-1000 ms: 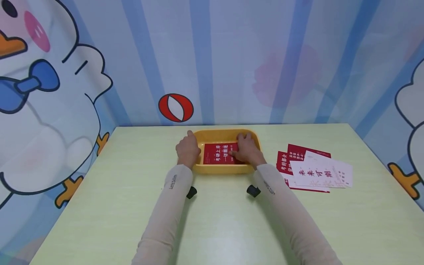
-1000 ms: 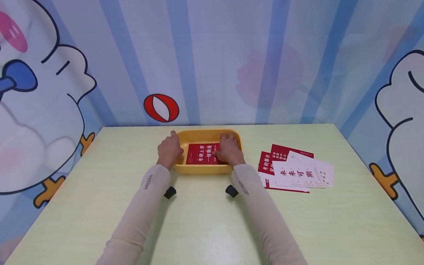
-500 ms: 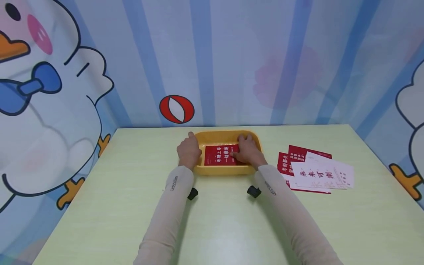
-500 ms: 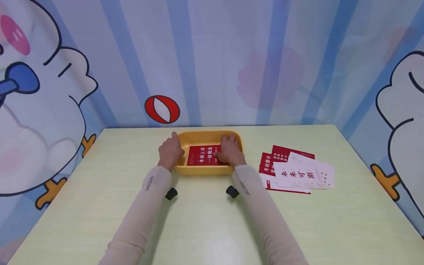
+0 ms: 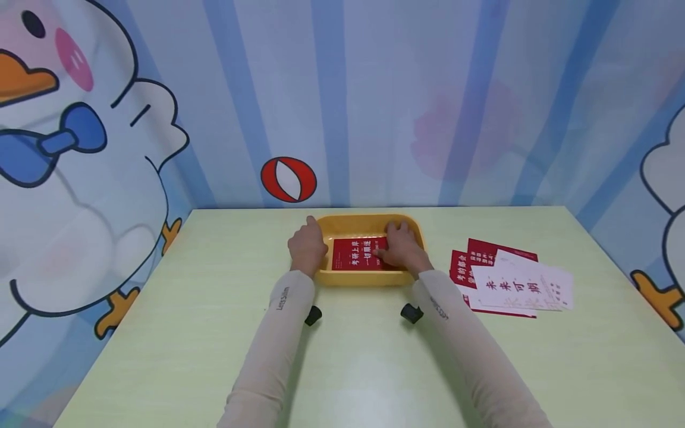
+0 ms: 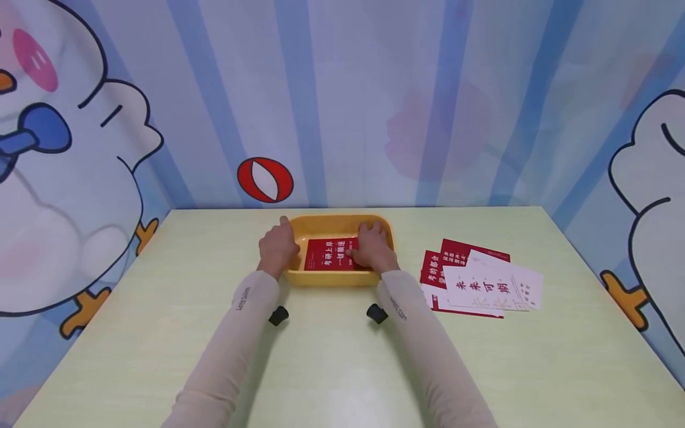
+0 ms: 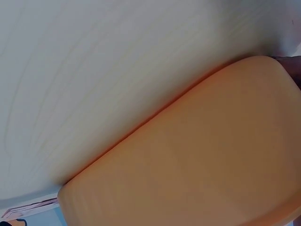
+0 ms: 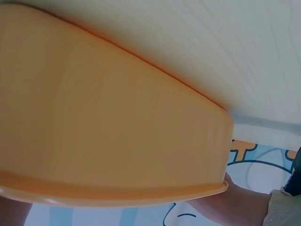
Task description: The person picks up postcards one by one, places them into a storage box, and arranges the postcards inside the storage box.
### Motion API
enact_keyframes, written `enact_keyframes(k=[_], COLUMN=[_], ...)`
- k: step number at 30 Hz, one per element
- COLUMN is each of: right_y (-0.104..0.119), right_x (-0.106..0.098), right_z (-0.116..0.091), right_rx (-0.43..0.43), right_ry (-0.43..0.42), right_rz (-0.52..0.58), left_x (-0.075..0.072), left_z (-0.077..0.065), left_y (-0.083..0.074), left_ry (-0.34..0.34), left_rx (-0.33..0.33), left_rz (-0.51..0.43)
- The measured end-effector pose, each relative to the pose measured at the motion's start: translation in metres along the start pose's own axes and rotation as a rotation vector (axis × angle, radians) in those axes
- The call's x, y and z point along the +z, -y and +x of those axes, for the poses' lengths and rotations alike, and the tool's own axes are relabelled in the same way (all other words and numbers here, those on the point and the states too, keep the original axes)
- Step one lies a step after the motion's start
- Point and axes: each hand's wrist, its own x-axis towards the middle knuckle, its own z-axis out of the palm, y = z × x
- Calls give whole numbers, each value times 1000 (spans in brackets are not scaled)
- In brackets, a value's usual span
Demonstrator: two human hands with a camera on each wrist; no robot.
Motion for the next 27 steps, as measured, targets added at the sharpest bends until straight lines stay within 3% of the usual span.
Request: enact_keyframes(k=[27], right_y=[1], right_x=[1], right_z=[2], right_rx=[17], right_ry=[13], right_rz=[-15], left_x=[3], left_z=[2], left_y=[1], left_ry=[-7], left_rx=[-1], left_rz=[8])
